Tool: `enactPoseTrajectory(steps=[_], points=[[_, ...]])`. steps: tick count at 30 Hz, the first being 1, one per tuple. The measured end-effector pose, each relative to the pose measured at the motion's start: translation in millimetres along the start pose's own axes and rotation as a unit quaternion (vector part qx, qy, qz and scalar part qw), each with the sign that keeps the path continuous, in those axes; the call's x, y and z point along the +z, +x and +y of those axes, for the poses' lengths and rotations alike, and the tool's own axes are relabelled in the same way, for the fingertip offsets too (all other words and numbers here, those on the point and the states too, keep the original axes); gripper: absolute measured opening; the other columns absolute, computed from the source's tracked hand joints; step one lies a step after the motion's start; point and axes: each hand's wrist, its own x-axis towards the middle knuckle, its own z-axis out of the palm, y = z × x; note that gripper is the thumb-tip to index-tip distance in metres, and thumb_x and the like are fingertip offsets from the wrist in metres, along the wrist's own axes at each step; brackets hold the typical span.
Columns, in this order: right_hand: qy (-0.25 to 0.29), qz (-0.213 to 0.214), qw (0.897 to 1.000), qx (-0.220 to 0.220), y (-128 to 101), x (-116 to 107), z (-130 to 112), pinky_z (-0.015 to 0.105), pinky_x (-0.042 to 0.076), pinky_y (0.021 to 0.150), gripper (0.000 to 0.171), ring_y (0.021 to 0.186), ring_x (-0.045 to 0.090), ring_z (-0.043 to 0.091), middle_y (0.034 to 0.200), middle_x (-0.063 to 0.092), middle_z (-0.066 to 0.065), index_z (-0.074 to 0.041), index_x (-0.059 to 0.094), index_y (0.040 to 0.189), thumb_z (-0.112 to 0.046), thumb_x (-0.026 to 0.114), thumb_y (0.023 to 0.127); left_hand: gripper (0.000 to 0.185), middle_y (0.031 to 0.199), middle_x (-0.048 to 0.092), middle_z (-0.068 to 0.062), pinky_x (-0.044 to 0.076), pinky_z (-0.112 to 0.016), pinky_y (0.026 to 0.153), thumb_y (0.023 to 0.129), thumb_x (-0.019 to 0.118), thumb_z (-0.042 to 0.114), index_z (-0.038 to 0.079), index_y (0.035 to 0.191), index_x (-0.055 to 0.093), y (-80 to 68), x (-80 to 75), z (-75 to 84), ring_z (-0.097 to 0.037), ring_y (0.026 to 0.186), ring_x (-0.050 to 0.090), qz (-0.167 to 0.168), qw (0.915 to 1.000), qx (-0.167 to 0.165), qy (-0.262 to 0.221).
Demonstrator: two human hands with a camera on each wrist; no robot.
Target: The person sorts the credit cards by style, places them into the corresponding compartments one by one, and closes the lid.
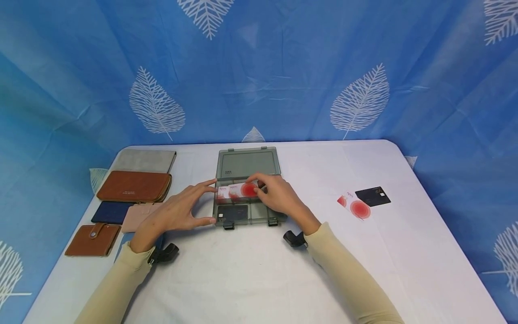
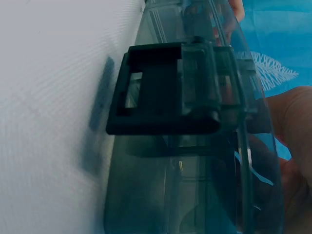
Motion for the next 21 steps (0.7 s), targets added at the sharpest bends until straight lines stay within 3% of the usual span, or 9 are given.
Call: enactPoseTrajectory(steps=[4, 7, 11, 15, 18, 21], points=[[-0.009, -0.021, 1.0, 0.001, 0, 3, -1, 0.037, 0.056, 0.072, 0.035, 0.087, 0.073, 0.021, 0.105, 0.074, 0.006, -0.014, 0.069, 0.141, -0.008, 0.066, 0.107, 0.088, 0.178, 0.027, 0.003, 0.051, -0.067, 0.105, 0.089, 0.08, 0.065, 0.023, 0.16, 0.051, -1.1, -0.2, 0.1, -0.038, 0.151, 0.045, 0.002, 1.0, 0.002, 0.0], [-0.027, -0.035, 0.999, -0.005, 0, 7, -3, 0.04, 0.054, 0.075, 0.036, 0.085, 0.067, 0.021, 0.117, 0.074, 0.007, -0.014, 0.067, 0.145, -0.012, 0.064, 0.11, 0.089, 0.178, 0.027, 0.004, 0.051, -0.067, 0.105, 0.088, 0.08, 0.066, 0.024, 0.161, 0.05, -1.8, 0.0, -0.3, -0.038, 0.15, 0.046, 0.004, 1.0, 0.002, 0.0], [-0.053, -0.035, 0.998, -0.012, -1, 11, -8, 0.043, 0.051, 0.076, 0.039, 0.09, 0.063, 0.023, 0.137, 0.062, 0.016, -0.016, 0.064, 0.15, -0.019, 0.061, 0.112, 0.09, 0.178, 0.027, 0.004, 0.051, -0.067, 0.106, 0.088, 0.079, 0.068, 0.024, 0.161, 0.049, -1.8, 0.3, -0.8, -0.038, 0.15, 0.046, 0.003, 1.0, 0.0, 0.0], [-0.067, -0.037, 0.997, -0.018, -2, 13, -9, 0.042, 0.05, 0.072, 0.042, 0.086, 0.062, 0.024, 0.142, 0.053, 0.021, -0.016, 0.061, 0.155, -0.022, 0.058, 0.113, 0.091, 0.178, 0.027, 0.004, 0.051, -0.067, 0.106, 0.088, 0.079, 0.068, 0.024, 0.161, 0.049, -1.4, 0.7, -0.8, -0.037, 0.15, 0.046, 0.002, 1.0, -0.001, 0.0], [-0.082, -0.039, 0.996, -0.023, -3, 13, -8, 0.045, 0.054, 0.079, 0.042, 0.096, 0.066, 0.026, 0.144, 0.053, 0.019, -0.016, 0.06, 0.156, -0.023, 0.057, 0.114, 0.09, 0.178, 0.027, 0.005, 0.052, -0.067, 0.105, 0.088, 0.079, 0.068, 0.024, 0.161, 0.049, -1.0, 0.9, -0.8, -0.037, 0.15, 0.046, 0.004, 1.0, 0.001, 0.002], [-0.096, -0.047, 0.994, -0.038, -2, 12, -6, 0.051, 0.056, 0.096, 0.042, 0.118, 0.066, 0.032, 0.146, 0.056, 0.016, -0.015, 0.06, 0.155, -0.024, 0.056, 0.114, 0.089, 0.178, 0.027, 0.004, 0.053, -0.066, 0.103, 0.088, 0.079, 0.068, 0.024, 0.161, 0.05, -0.6, 1.0, -0.8, -0.037, 0.149, 0.047, 0.006, 1.0, 0.004, 0.004]])
